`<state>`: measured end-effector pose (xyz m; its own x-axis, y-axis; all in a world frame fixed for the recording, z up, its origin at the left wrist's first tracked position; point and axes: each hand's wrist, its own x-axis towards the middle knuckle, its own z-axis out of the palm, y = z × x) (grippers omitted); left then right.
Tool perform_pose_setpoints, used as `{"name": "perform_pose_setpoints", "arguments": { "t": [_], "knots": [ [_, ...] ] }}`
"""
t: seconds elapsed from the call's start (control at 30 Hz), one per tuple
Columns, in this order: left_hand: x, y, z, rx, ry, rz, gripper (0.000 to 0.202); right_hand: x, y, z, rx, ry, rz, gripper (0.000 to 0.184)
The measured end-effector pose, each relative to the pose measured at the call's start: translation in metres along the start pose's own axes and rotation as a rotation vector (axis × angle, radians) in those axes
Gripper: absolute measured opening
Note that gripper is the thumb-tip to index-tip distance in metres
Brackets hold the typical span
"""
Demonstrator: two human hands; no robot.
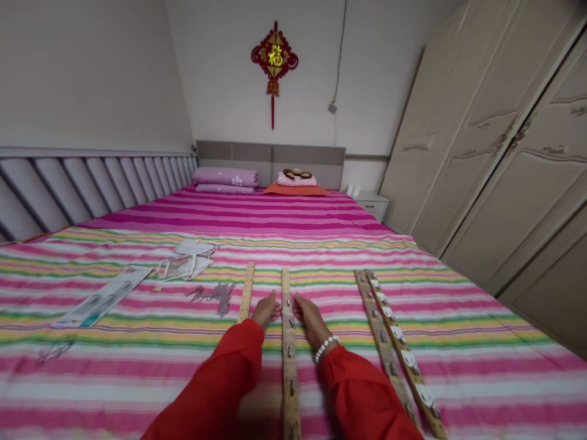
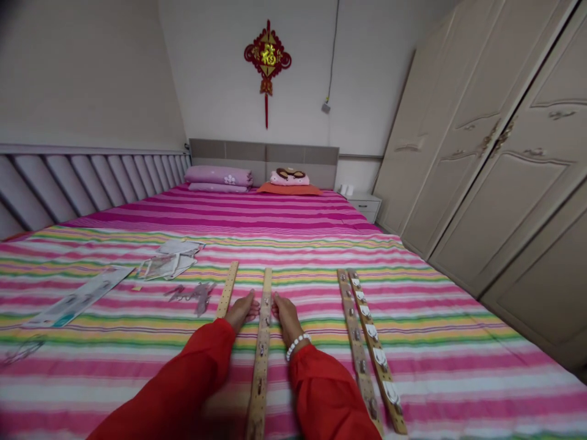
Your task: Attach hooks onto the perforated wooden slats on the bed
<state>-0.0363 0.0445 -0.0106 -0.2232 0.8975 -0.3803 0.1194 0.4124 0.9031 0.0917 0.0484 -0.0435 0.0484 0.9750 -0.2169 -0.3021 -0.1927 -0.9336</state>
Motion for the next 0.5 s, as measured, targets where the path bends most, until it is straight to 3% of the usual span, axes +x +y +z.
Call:
{"name": "perform_pose_setpoints", "arguments": {
  "t": [0.3,0.5],
  "knots": [
    [-0.030,-0.018,0.007,-0.118,0.036,0.014,0.044,-0.026,0.001,-0.001,-0.009,-0.071,0.005,0.052],
    [-0.054,-0.031,0.002,-0.140,0.024,0.022,0.044,-0.051,0.005,-0.004,-0.085,-0.106,-0.018,0.055]
  ]
}}
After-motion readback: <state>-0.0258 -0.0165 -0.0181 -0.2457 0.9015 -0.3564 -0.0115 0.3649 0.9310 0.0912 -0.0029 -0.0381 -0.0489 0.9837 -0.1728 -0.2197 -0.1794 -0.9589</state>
